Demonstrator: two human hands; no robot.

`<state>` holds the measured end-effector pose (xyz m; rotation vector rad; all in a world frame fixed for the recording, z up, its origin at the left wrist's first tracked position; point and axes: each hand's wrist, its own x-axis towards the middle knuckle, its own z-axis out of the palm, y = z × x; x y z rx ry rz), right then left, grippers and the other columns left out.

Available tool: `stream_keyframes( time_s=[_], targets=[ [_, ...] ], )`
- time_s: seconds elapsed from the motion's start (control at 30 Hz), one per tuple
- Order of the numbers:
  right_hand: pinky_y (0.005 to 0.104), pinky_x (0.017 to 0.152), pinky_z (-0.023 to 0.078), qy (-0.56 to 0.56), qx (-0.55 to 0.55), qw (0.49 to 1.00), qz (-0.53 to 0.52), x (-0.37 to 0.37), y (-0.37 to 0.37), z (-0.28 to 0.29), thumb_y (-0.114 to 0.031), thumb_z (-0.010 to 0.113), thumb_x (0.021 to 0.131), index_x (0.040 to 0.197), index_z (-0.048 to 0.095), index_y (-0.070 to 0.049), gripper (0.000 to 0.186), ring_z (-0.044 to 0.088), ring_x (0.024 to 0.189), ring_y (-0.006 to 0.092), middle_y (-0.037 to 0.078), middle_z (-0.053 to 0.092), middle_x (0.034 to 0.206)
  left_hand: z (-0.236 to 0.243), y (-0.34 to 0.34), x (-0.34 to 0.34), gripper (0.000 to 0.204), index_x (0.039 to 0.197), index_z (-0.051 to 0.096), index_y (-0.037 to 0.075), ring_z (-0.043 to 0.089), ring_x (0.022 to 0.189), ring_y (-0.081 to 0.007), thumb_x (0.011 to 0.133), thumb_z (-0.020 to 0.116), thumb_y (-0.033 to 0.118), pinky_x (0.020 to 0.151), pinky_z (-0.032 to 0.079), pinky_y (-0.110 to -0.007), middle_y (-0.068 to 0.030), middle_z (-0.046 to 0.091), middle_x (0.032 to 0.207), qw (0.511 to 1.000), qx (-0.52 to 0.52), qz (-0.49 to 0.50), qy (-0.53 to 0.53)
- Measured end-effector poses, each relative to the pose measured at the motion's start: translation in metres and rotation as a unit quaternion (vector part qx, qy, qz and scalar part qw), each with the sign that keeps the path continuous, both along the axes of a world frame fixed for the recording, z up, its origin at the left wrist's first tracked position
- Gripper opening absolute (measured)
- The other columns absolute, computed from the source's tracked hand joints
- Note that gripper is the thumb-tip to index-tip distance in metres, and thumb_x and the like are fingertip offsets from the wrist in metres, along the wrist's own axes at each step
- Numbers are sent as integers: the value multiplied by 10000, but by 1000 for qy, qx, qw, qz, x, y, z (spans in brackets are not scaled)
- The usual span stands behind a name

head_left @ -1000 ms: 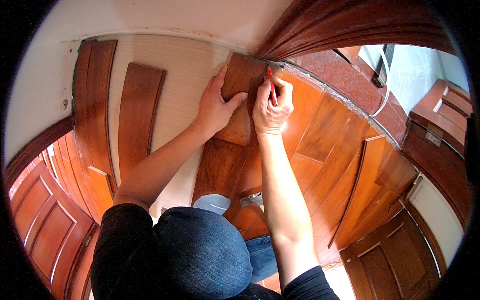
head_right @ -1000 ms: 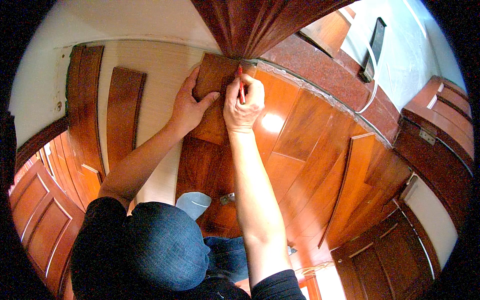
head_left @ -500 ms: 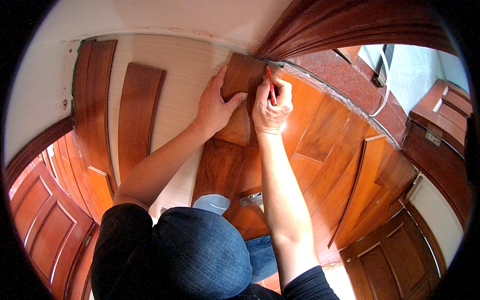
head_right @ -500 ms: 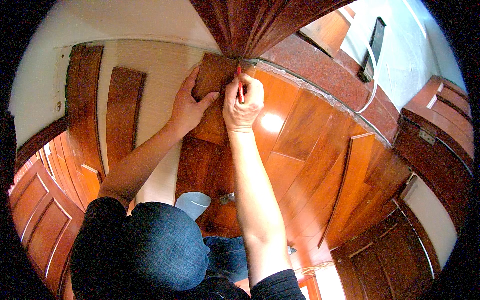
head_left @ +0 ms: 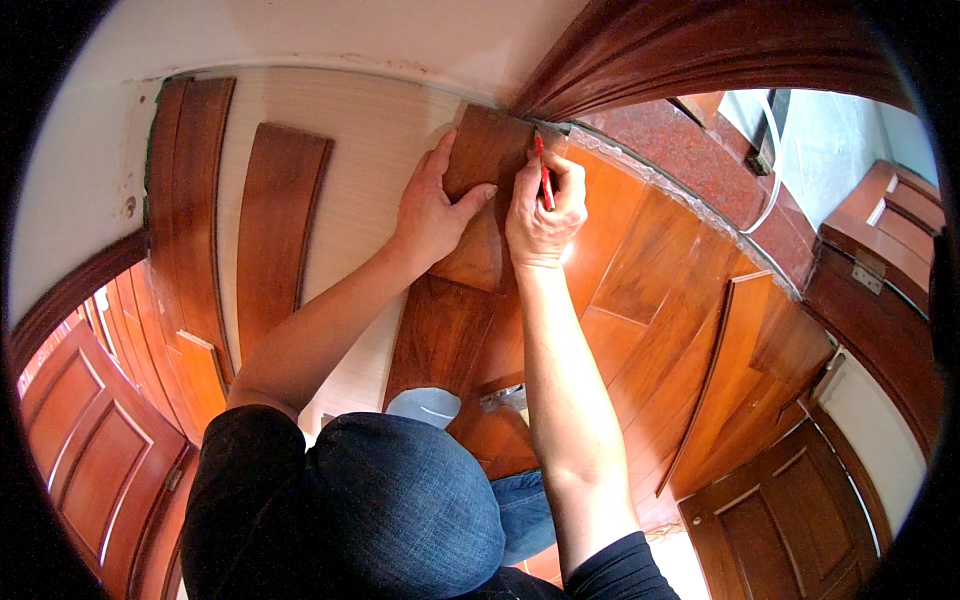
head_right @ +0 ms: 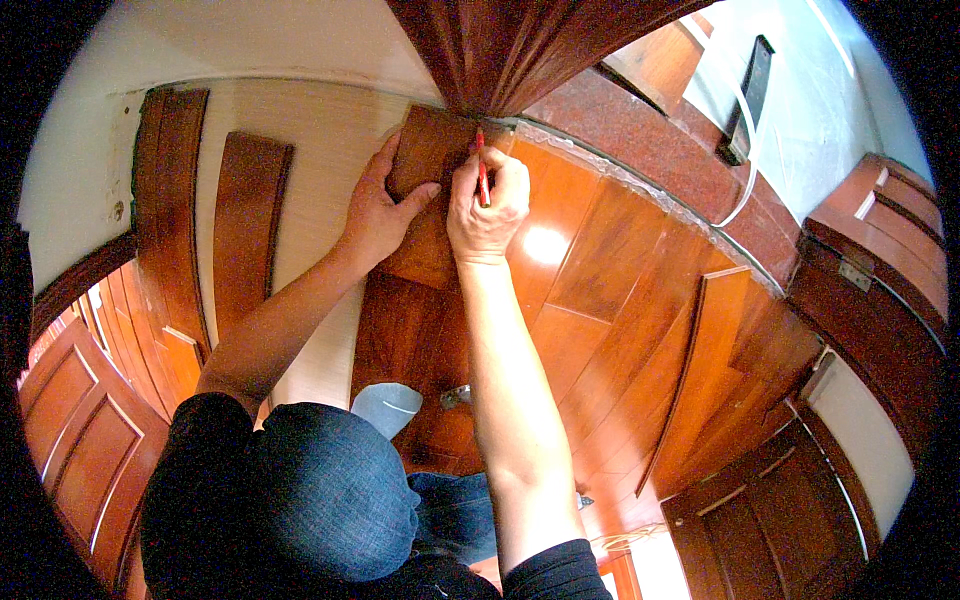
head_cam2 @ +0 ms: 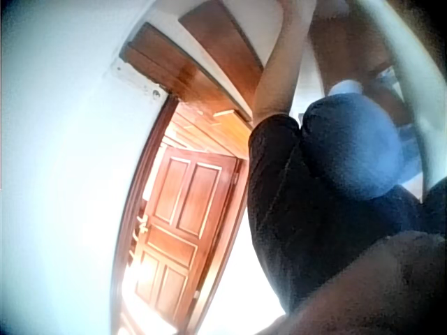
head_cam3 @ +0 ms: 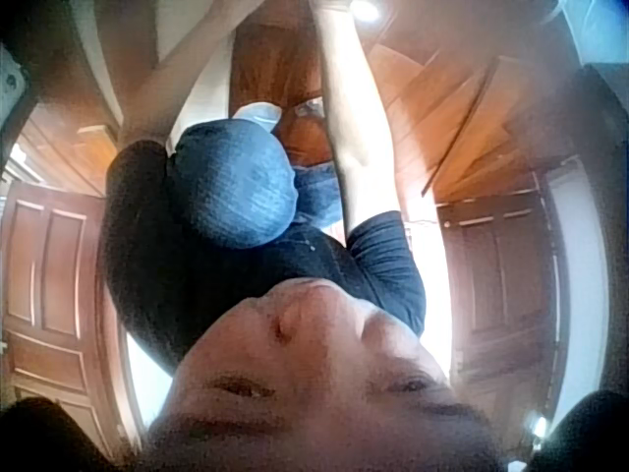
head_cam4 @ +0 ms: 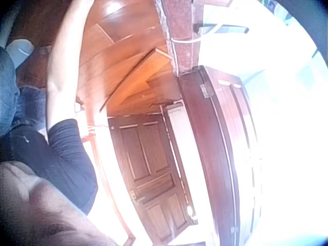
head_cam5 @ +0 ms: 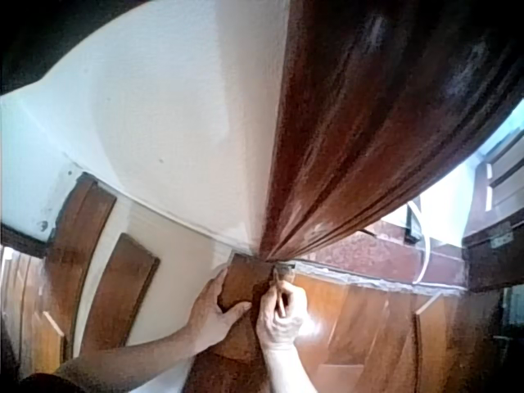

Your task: The person fits a wood floorboard into place, hammers it tight using a tapping block, and secures it with a pneumatic nail gun. They then fit another board against a door frame and mark it with a pencil.

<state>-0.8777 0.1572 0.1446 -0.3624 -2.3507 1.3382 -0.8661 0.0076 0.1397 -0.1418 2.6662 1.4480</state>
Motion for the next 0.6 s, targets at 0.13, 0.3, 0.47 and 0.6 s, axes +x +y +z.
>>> stream_keyframes(
  time_s=[0.13, 0.3, 0.47, 0.6],
  targets=[
    [423, 787, 543, 0, -6, 1000, -3, 0, 0, 0, -55, 718, 892, 972, 689, -29, 89, 667, 836, 356, 163, 676, 901, -1, 1, 1, 918, 1571, 397, -21, 579, 1315, -416, 853, 866, 306, 1113, 471, -450, -272, 592, 1402, 1000, 9, 2, 4],
    [422, 798, 548, -3, -3, 1000, 0, 0, 0, 0, -55, 721, 890, 964, 694, -26, 83, 673, 844, 357, 165, 681, 898, 4, 2, 1, 919, 1571, 396, -21, 580, 1316, -414, 854, 866, 307, 1111, 473, -451, -272, 593, 1399, 1000, -14, 3, 7],
    [422, 798, 548, -5, -6, 1000, 2, 0, 1, 0, -56, 718, 890, 973, 701, -23, 91, 675, 847, 358, 167, 686, 902, 4, 1, 2, 923, 1575, 392, -20, 581, 1316, -410, 853, 868, 302, 1114, 473, -448, -268, 596, 1396, 1000, -19, 5, 1],
    [423, 801, 547, -6, -10, 1000, 11, 0, 1, 2, -62, 721, 889, 971, 703, -22, 93, 675, 849, 358, 168, 685, 899, 5, 1, 1, 923, 1580, 388, -16, 584, 1314, -404, 854, 868, 289, 1111, 476, -445, -265, 598, 1392, 1000, -21, 3, 7]
  ],
)
